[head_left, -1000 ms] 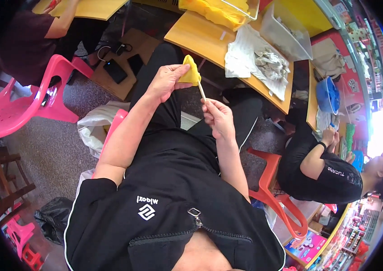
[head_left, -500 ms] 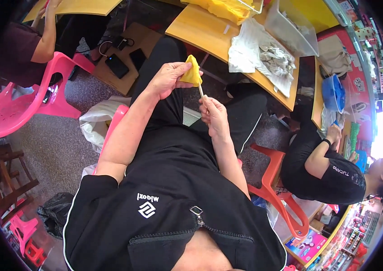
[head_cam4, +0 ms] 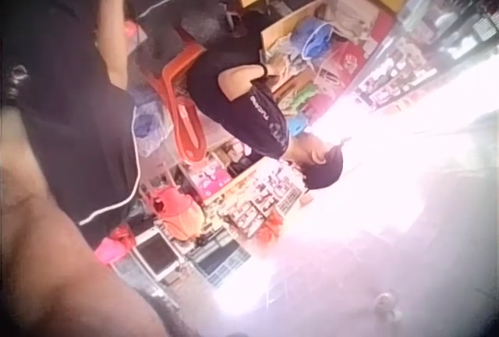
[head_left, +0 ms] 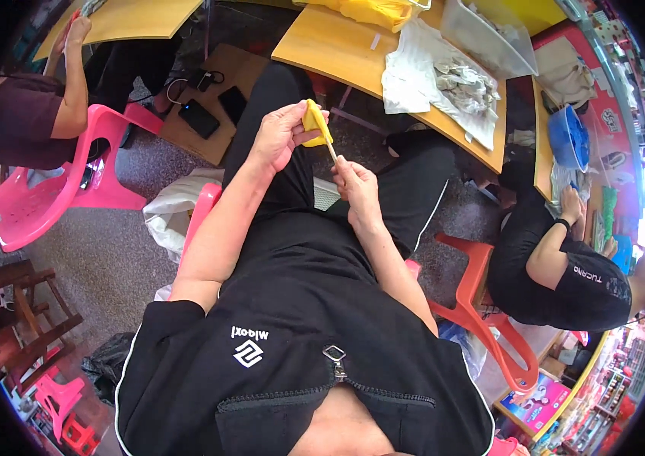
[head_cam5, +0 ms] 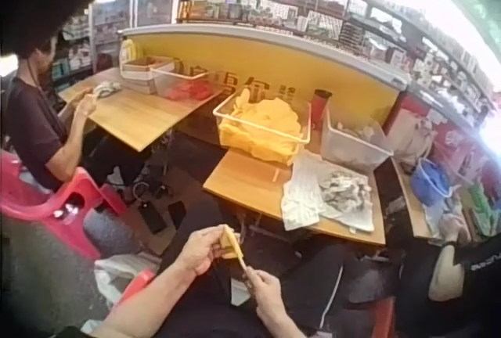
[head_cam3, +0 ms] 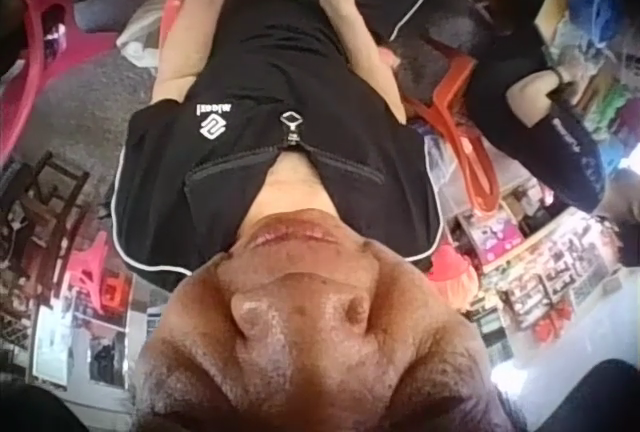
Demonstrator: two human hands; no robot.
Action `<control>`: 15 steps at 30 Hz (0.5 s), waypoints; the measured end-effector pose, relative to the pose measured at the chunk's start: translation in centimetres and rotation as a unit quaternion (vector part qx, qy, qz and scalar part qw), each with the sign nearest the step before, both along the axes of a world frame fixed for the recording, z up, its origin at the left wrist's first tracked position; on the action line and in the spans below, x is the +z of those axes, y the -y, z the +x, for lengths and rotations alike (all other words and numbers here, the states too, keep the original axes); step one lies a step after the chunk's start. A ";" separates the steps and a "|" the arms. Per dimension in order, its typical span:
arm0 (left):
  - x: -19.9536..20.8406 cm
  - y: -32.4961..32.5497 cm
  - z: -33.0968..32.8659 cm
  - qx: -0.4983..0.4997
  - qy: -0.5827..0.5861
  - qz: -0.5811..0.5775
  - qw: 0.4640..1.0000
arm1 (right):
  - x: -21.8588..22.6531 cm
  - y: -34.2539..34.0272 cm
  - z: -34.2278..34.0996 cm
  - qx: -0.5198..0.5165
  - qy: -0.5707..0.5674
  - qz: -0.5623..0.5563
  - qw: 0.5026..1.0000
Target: The recorder is assembling small yellow leather or fabric parts, using a stick applicator and a rag to apply adhesive or finish.
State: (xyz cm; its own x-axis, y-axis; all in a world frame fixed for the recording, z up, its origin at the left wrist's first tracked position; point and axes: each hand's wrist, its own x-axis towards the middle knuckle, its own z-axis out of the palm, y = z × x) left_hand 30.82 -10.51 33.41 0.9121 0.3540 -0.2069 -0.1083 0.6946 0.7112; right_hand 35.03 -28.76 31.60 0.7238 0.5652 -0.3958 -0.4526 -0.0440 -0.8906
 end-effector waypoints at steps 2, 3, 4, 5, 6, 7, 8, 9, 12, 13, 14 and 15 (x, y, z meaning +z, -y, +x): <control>0.2 0.6 0.4 0.063 0.000 -0.014 0.998 | -0.4 -0.1 -0.4 -0.012 -0.043 0.012 0.999; 0.5 1.0 0.6 0.062 0.000 -0.013 0.998 | -0.6 -0.1 -0.6 -0.014 -0.065 0.035 0.997; 0.8 1.4 0.9 0.064 0.003 -0.019 0.998 | -0.8 -0.1 -0.6 -0.016 -0.087 0.058 0.994; 1.1 1.4 0.9 0.068 0.005 -0.026 0.997 | -0.5 -0.2 -0.7 -0.013 -0.105 0.062 0.992; 1.1 1.3 0.8 0.070 0.005 -0.026 0.997 | -0.2 -0.2 -0.6 -0.011 -0.105 0.061 0.993; 1.1 1.2 0.8 0.070 0.003 -0.011 0.997 | 0.2 -0.1 -0.4 0.001 -0.089 0.036 0.995; 1.1 1.1 0.7 0.068 0.000 0.005 0.998 | 0.4 0.0 -0.3 0.011 -0.073 0.012 0.997; 0.9 0.9 0.6 0.058 0.000 0.012 0.998 | 0.3 0.1 -0.2 0.010 -0.074 0.013 0.997; 0.6 0.8 0.2 0.015 -0.033 0.064 0.997 | 0.1 0.3 0.1 0.014 -0.013 -0.015 1.000; 0.2 1.0 0.2 0.028 -0.025 0.067 0.997 | 0.0 0.5 0.1 0.006 -0.042 -0.007 0.999; 0.1 0.9 0.3 0.028 -0.025 0.068 0.997 | 0.1 0.5 0.3 0.000 -0.069 0.002 0.998; 0.0 0.8 0.4 0.045 -0.018 0.071 0.996 | 0.1 0.5 0.2 0.002 -0.080 0.009 0.997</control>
State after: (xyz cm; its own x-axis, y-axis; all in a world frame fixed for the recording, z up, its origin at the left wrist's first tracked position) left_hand 31.25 -11.35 33.41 0.8684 0.4617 -0.1808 -0.1379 0.5751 0.8064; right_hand 35.25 -29.24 31.69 0.6496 0.5764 -0.4957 -0.5894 -0.0300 -0.8073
